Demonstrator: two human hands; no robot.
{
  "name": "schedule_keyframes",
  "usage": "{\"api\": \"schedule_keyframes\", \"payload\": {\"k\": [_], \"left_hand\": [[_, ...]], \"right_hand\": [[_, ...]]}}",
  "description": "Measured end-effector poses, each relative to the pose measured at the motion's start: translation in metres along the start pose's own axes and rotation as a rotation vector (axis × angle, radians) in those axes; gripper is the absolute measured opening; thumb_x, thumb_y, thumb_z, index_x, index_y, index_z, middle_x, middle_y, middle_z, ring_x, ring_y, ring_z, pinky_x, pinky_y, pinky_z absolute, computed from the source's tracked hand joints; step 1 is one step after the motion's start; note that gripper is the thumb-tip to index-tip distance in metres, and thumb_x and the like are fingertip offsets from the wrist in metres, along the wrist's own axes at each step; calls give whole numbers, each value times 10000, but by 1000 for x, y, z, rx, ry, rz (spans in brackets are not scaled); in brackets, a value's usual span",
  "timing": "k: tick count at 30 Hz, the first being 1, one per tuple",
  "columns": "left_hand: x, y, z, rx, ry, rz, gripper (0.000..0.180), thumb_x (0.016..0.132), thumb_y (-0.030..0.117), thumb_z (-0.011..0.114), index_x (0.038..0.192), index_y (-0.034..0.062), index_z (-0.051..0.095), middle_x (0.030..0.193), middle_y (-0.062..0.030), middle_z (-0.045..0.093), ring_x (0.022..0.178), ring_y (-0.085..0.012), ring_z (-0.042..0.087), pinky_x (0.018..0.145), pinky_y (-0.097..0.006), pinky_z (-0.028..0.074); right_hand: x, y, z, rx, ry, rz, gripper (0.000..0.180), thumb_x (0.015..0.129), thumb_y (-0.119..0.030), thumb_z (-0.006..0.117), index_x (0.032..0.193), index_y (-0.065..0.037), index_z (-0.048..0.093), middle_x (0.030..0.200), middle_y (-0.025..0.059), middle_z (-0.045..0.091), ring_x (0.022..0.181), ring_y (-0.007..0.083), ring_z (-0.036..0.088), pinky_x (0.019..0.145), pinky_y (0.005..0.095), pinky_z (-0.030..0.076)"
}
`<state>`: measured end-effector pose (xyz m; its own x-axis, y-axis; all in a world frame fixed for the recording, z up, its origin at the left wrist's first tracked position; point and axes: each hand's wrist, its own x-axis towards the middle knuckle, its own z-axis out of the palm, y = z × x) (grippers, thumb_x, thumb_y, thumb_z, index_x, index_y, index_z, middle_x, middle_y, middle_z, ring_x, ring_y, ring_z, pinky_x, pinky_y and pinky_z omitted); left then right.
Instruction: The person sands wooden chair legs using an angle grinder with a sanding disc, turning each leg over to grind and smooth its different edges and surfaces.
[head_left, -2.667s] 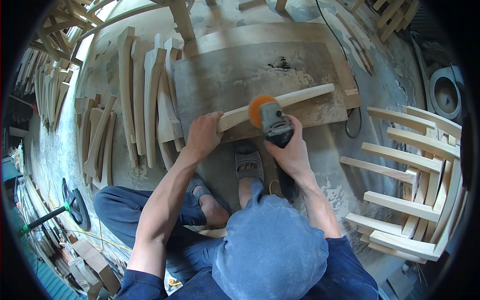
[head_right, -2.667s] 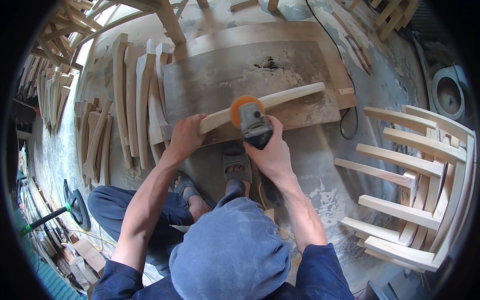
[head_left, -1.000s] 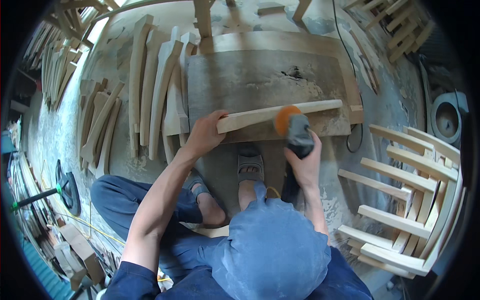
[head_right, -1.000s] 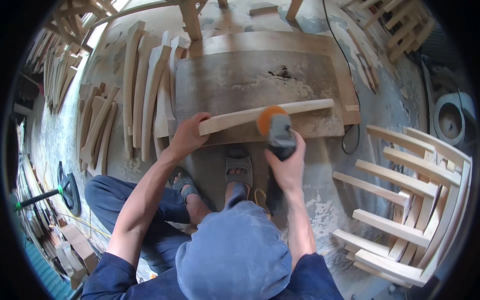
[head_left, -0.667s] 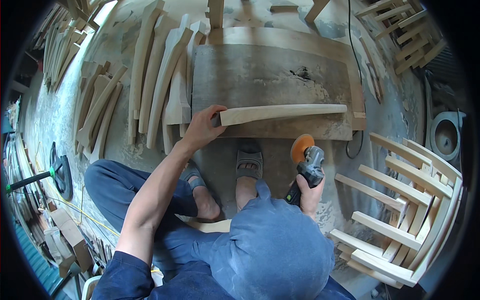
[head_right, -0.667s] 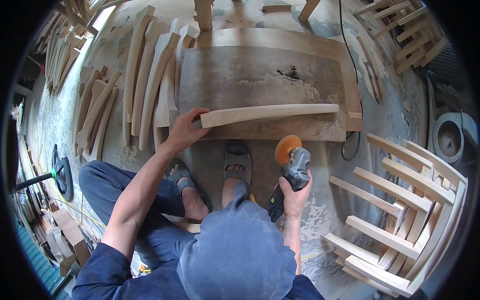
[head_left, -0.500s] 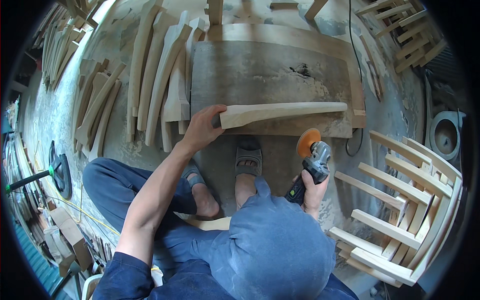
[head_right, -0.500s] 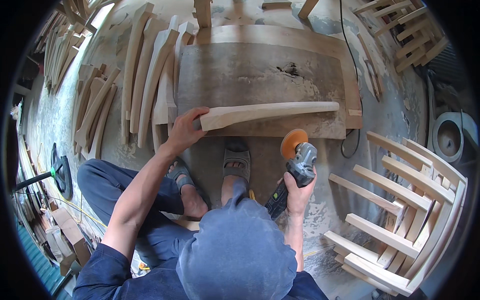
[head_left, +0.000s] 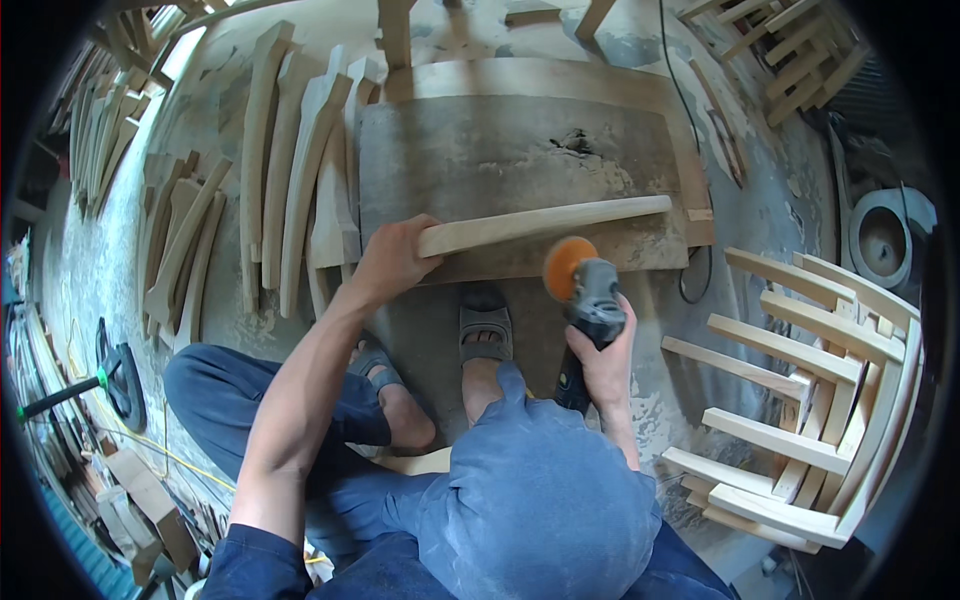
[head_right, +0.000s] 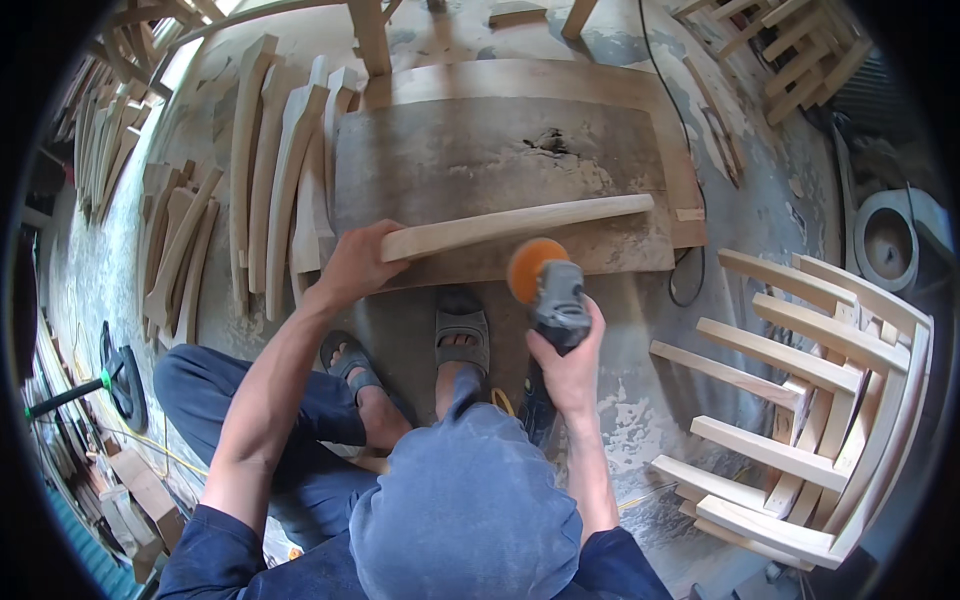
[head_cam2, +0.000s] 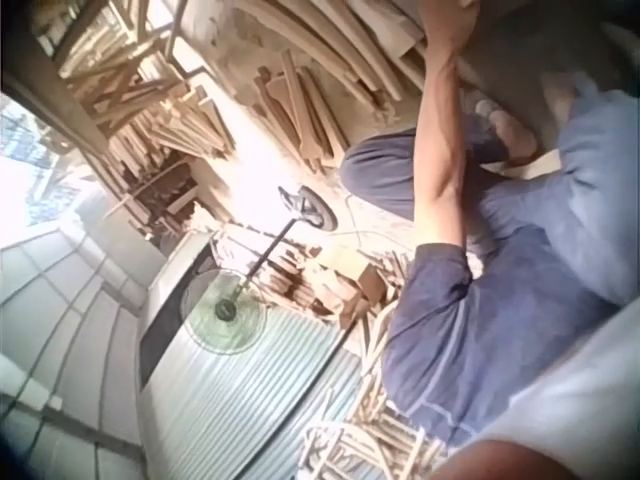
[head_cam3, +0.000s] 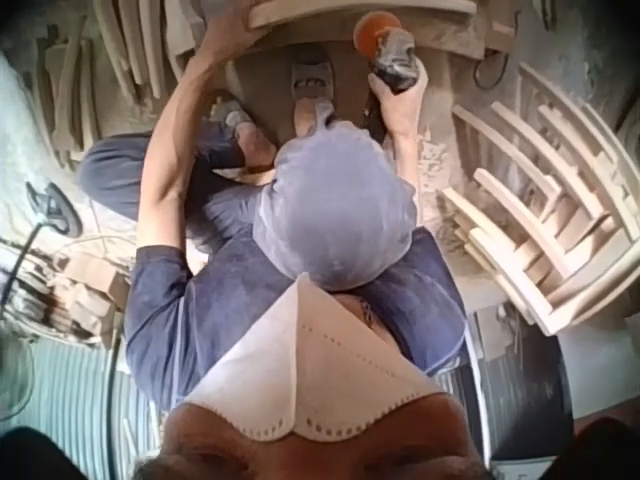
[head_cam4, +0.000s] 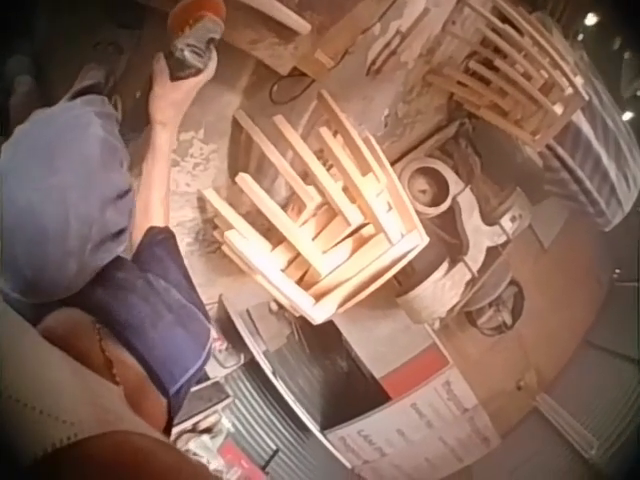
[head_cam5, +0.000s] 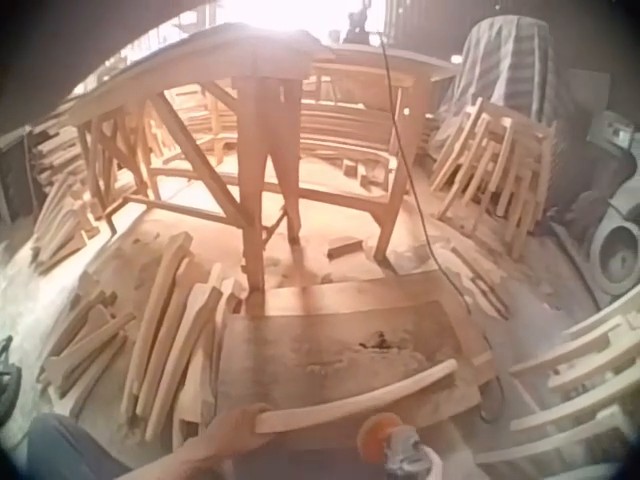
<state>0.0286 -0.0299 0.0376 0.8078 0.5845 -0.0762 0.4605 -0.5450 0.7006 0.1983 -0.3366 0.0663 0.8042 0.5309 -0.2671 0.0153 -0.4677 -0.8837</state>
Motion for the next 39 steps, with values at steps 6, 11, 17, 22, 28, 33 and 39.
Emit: {"api": "schedule_keyframes", "payload": {"k": [6, 11, 17, 22, 28, 33, 39], "left_hand": [[-8, -2, -13, 148, -137, -101, 378, 789, 148, 804, 1149, 53, 740, 1017, -237, 763, 1031, -440, 727, 932, -504, 575], [-8, 0, 5, 287, -9, -56, 316, 797, 115, 801, 1096, 47, 724, 1002, -224, 751, 994, -445, 722, 899, -531, 575], [-10, -4, 8, 246, -51, -24, 340, 813, 121, 828, 1120, 52, 699, 1039, -201, 735, 1006, -440, 711, 881, -525, 582], [-8, -2, 4, 219, -83, -15, 347, 813, 107, 815, 1140, 54, 711, 1054, -203, 746, 1004, -448, 709, 879, -522, 574], [-5, -4, 1, 181, -87, -21, 366, 772, 126, 839, 1108, 48, 719, 1038, -230, 755, 1009, -464, 713, 879, -516, 571], [-5, 9, -2, 233, -100, -39, 321, 802, 89, 813, 1110, 61, 729, 1092, -193, 745, 993, -451, 717, 887, -509, 581], [-10, 17, -3, 560, -135, -11, 375, 801, 50, 786, 1172, 49, 732, 1240, -172, 721, 1044, -461, 715, 945, -512, 592]], "right_hand": [[24, -51, 17, -117, -239, 3, 950, 849, -188, 882, 1587, -34, 304, 1394, 217, 615, 1305, 302, 624, 1116, 413, 482], [39, -77, 33, -216, -391, 32, 951, 880, -278, 843, 1602, -62, 263, 1290, 295, 703, 1254, 459, 684, 1075, 471, 518], [47, -92, 45, -240, -472, -1, 946, 884, -307, 814, 1607, -58, 257, 1254, 334, 707, 1220, 489, 688, 1041, 504, 539], [51, -89, 34, -295, -469, 34, 923, 866, -337, 814, 1570, -61, 285, 1225, 345, 710, 1177, 534, 679, 1038, 540, 541], [97, -28, -37, -301, -161, 46, 947, 815, -359, 863, 1540, -42, 342, 1292, 308, 700, 1245, 451, 689, 1056, 469, 535], [166, 10, -116, -217, 161, 84, 628, 813, -257, 864, 1280, 56, 585, 1051, 125, 703, 892, 191, 682, 797, 345, 570], [127, -5, -78, -144, 101, 45, 806, 789, -293, 874, 1410, 48, 490, 1145, 153, 688, 1004, 231, 683, 933, 380, 563]]}}
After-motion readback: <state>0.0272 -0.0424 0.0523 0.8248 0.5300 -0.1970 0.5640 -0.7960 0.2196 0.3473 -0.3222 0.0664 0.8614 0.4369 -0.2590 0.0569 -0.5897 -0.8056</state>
